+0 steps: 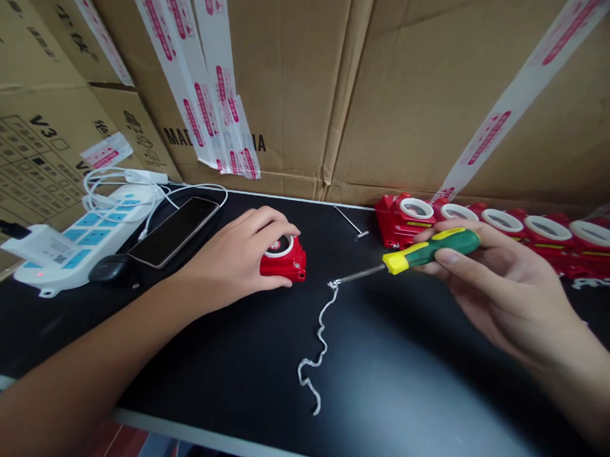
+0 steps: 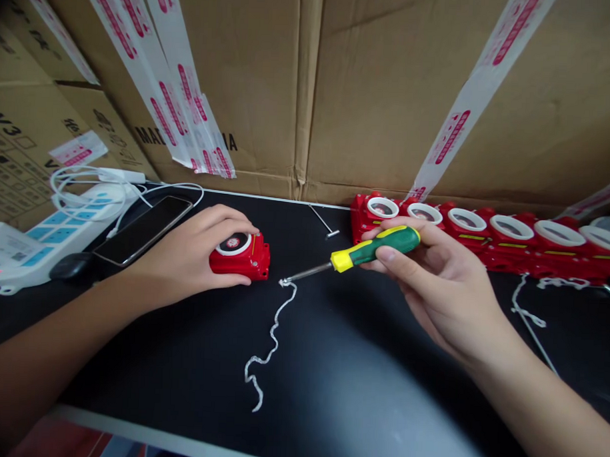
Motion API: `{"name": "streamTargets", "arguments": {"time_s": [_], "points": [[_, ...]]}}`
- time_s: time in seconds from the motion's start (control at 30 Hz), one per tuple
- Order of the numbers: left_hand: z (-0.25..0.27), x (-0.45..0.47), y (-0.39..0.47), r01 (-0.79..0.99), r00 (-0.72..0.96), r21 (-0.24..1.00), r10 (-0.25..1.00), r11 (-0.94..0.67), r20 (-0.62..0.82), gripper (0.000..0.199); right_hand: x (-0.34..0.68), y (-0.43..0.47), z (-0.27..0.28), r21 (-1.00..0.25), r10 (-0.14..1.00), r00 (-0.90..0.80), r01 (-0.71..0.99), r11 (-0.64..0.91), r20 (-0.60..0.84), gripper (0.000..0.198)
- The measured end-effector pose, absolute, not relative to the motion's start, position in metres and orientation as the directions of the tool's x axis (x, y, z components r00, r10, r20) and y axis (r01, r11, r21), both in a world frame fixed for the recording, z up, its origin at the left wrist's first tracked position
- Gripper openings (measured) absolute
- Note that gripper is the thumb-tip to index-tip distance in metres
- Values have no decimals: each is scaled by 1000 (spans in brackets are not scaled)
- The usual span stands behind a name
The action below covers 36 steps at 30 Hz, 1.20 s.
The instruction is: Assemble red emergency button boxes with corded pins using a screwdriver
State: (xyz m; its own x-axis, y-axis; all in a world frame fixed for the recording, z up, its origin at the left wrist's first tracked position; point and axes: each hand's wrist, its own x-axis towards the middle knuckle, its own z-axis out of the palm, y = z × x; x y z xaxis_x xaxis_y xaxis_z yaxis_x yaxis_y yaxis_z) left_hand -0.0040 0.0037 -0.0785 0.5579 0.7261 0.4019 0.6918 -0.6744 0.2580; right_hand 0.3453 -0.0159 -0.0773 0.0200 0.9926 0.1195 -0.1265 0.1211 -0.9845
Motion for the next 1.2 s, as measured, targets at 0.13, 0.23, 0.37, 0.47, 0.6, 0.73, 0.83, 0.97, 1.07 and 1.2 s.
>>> {"name": "streamTargets", "arguments": {"time_s": [0.13,0.23,0.37,0.47,0.6,0.73,0.83,0.97,1.07,1.2], "points": [[-72,4,-7,568,591,197,562,-799,578,38,340,-18,-76,-986,996,0,-145,84,85,32],[-71,12,-14,451,626,246,501,-858,598,28,338,-21,-75,-986,997,-9,-150,79,82,30],[-76,19,-17,387,626,314,497,-867,601,23,334,-23,-76,-988,997,-19,-138,73,76,28],[-79,19,-16,389,608,337,514,-858,606,15,333,-24,-79,-989,997,-39,-132,62,67,29],[-80,18,-15,395,591,335,516,-855,620,6,333,-25,-82,-989,996,-68,-139,51,61,27],[-80,18,-14,410,584,349,537,-843,609,9,334,-21,-82,-985,997,-49,-163,59,67,26],[-80,19,-15,422,582,355,549,-834,600,5,335,-19,-82,-982,995,-45,-172,75,84,25],[-80,19,-15,421,575,371,560,-828,597,12,335,-22,-82,-987,995,-62,-146,62,72,27],[-81,20,-16,414,586,370,554,-832,591,7,335,-25,-82,-989,994,-86,-136,57,69,28],[-80,21,-16,427,578,370,564,-825,590,9,335,-24,-81,-991,996,-65,-123,52,60,28]]}}
